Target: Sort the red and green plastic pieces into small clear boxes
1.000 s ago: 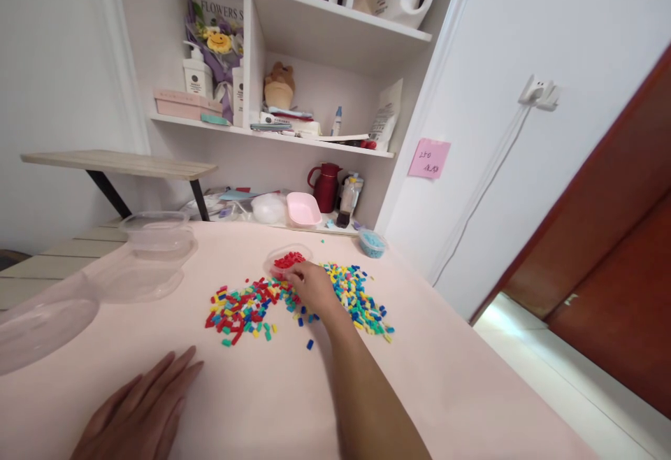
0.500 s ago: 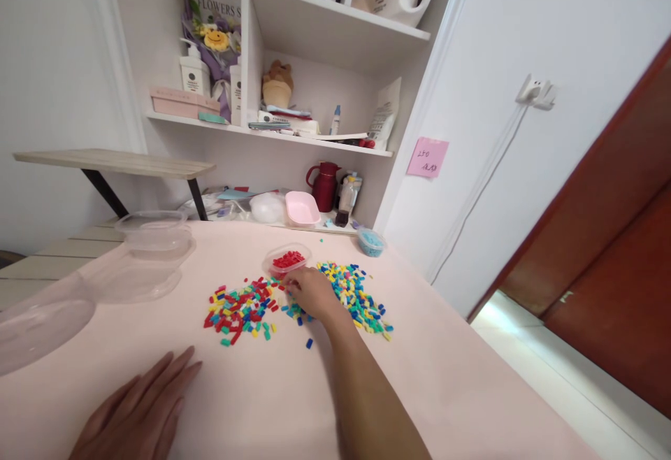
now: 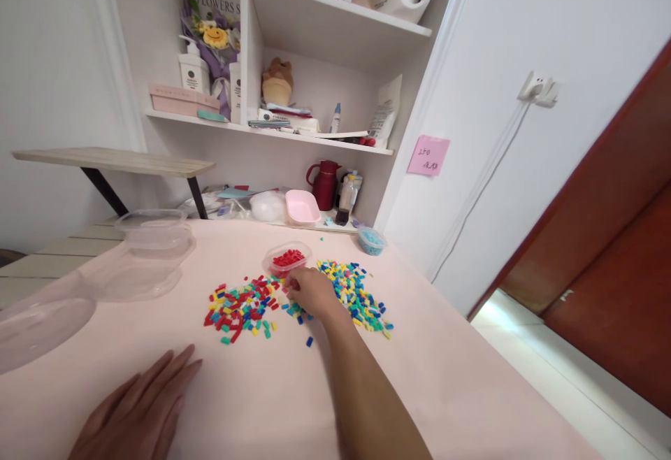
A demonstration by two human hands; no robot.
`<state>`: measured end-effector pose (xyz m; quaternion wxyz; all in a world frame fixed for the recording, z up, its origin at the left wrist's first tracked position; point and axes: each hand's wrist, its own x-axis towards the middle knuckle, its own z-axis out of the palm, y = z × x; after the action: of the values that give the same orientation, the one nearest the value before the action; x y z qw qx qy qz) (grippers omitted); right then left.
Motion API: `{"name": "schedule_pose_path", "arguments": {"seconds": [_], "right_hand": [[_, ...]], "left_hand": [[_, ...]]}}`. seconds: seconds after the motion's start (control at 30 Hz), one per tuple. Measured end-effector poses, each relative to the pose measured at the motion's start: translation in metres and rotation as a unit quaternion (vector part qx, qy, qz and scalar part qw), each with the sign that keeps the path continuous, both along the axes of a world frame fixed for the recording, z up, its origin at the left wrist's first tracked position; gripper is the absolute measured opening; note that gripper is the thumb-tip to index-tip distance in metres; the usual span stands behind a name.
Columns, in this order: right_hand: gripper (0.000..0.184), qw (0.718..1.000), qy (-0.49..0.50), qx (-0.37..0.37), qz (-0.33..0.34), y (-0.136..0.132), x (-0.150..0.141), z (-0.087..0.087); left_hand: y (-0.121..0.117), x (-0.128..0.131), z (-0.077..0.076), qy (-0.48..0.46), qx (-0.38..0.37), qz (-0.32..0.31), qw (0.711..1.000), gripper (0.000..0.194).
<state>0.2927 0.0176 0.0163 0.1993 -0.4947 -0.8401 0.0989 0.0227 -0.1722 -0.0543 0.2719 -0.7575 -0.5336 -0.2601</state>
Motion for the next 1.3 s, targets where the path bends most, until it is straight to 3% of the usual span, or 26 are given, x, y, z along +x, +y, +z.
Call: {"name": "schedule_pose_path", "arguments": {"seconds": [0.17, 0.3, 0.43, 0.67, 0.83, 1.13, 1.3], "right_hand": [[0.026, 0.998, -0.036, 0.016, -0.054, -0.005, 0.0, 0.006], [0.019, 1.0, 0.005, 0.004, -0.001, -0.006, -0.005, 0.008], [0.027, 0.999, 0.0, 0.005, 0.037, -0.006, -0.011, 0.006], [0.024, 0.999, -0.017, -0.009, 0.027, -0.006, -0.009, 0.005], [0.041, 1.0, -0.017, 0.003, 0.023, -0.003, -0.007, 0.001], [0.028, 0.999, -0.004, -0.006, 0.047, -0.002, -0.007, 0.002], [0.023, 0.999, 0.001, -0.027, 0.027, -0.002, -0.008, 0.004]], "left_hand": [[0.0, 0.0, 0.003, 0.006, 0.01, -0.005, 1.0, 0.046], [0.0, 0.002, 0.008, 0.023, 0.023, -0.008, 0.999, 0.044], [0.0, 0.001, 0.006, 0.028, 0.022, -0.004, 0.999, 0.044], [0.0, 0.0, 0.002, 0.019, 0.023, -0.008, 1.0, 0.045], [-0.001, 0.003, 0.01, 0.039, 0.034, -0.003, 0.999, 0.043], [-0.001, 0.005, 0.015, 0.047, 0.044, -0.001, 0.998, 0.041], [-0.001, 0.003, 0.013, 0.044, 0.042, -0.007, 0.998, 0.043]]}}
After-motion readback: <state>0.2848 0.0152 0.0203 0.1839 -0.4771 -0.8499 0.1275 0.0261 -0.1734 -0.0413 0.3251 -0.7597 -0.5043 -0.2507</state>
